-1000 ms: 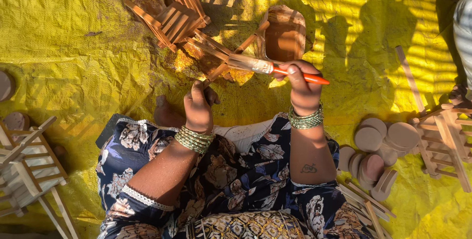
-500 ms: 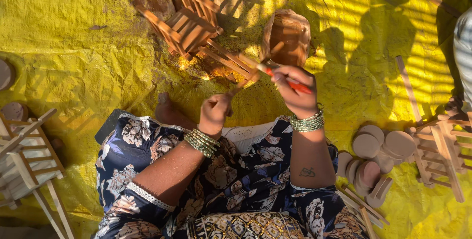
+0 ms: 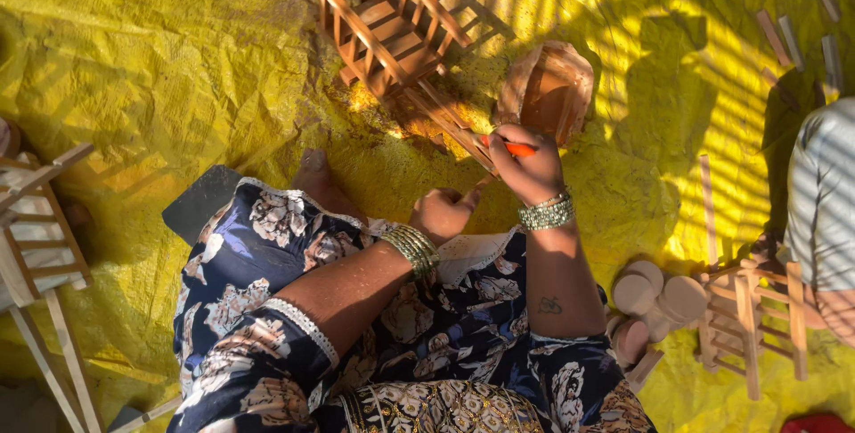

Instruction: The person sits on a yellow tarp on the ground and stains small wooden toy chairs. They hold each chair with one hand and apply a brown stain or dye with a brush dipped from a small container, rotating the chair to coat different surfaces, then set finished chairs aside and pick up the next one.

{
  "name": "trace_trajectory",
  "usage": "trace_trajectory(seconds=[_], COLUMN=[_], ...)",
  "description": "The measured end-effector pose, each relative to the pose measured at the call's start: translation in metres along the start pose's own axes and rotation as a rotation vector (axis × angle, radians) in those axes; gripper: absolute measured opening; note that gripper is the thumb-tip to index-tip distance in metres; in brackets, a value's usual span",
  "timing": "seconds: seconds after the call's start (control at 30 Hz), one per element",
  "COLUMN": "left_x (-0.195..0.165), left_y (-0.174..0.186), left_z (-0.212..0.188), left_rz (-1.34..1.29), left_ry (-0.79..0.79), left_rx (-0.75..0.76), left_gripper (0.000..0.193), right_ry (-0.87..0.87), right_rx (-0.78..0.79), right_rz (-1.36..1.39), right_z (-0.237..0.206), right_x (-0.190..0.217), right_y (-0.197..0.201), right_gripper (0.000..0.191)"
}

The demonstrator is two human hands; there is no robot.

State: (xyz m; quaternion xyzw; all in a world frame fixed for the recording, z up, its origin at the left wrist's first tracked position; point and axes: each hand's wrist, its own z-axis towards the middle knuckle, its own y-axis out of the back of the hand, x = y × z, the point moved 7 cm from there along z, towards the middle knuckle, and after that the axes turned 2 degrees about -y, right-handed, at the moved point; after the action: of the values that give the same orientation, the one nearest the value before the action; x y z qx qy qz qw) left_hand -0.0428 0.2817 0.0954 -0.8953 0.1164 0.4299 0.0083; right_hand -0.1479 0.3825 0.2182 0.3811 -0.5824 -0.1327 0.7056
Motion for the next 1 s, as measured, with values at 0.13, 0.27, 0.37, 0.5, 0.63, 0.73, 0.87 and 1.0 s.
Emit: trace_trajectory(seconds=[0.13, 0.27, 0.37, 0.5, 0.63, 0.73, 0.87, 1.0], left_x=[-0.003, -0.001, -0.001, 0.000, -0.002, -0.003, 0.005, -0.005], left_y=[0.001, 0.004, 0.007, -0.001, -0.010, -0.007, -0.011, -0.005], left_z=[0.004, 0.007, 0.013, 0.018, 0.017, 0.018, 0.016, 0.012], left_rz=[0.003, -0.014, -0.011, -0.001, 0.005, 0.005, -0.053, 0.019], left_ry=[-0.057, -0.103, -0.102, -0.083, -0.173, -0.245, -0.146, -0.211], left_rx=[0.012, -0.036, -0.052, -0.013, -0.076, -0.137, -0.061, -0.152], left_gripper=[0.052, 0.055, 0.054, 0.053, 0.054, 0.057, 0.053, 0.058], right_ry=[0.119, 0.301, 0.415, 0.258, 0.021, 0.043, 0.252, 0.428], right_rx=[0.046, 0.032, 0.024, 0.134, 0.101, 0.130, 0.075, -0.180], right_rz=[-0.292, -0.278, -0.385, -0.409, -0.061, -0.109, -0.231, -0.369], right_z=[0.046, 0.074, 0.083, 0.072, 0.052, 0.063, 0.071, 0.072], right_x=[-0.007, 0.002, 0.015, 0.015, -0.002, -0.014, -0.009, 0.004], right_y=[-0.032, -0.058, -0.059, -0.034, -0.012, -0.035, -0.072, -0.064], right_gripper=[0.007, 0.009, 0.010, 0.009, 0.010, 0.009, 0.009, 0.010])
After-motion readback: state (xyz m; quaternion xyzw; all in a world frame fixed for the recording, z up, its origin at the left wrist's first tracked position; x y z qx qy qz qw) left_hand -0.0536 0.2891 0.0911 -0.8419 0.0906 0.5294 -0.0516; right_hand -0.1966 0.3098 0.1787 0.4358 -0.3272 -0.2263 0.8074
